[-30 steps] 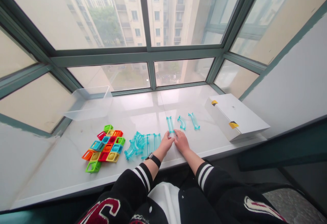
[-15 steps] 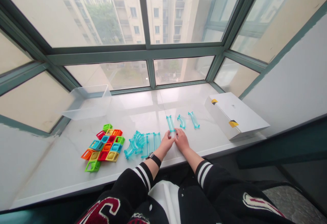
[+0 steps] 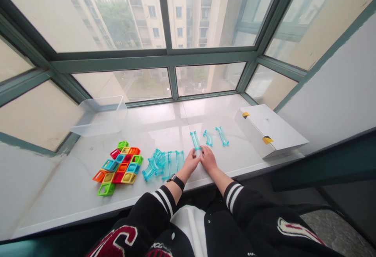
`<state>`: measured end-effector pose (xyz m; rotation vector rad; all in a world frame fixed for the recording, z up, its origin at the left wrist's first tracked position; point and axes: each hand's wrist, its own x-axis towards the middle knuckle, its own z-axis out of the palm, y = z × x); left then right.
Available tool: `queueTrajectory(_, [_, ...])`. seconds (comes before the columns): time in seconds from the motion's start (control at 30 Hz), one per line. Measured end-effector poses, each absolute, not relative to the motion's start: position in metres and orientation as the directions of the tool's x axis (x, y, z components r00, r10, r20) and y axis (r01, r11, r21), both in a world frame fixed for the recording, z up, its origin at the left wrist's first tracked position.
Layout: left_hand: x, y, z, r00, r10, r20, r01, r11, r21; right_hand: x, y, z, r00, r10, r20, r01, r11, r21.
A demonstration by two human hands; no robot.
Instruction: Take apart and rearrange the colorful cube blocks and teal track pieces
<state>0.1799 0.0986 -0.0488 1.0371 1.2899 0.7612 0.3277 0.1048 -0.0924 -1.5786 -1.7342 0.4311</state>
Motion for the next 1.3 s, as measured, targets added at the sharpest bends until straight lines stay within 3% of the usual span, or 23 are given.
queueTrajectory(0.57, [0.1787,0.0987,-0.0578,0.152,0.914,-0.375,0.055,0.371,0.927,0.3284,0.1069,-0.101,0.01,0.929,0.369,0.745,0.239,-0.622])
queueTrajectory(1.3, [0.1772,0.1002,-0.0545,0.164,0.905,-0.393,0.13,0.375,0.918,0.3279,0.1058,-0.096,-0.025,0.945,0.327,0.763,0.23,-0.604])
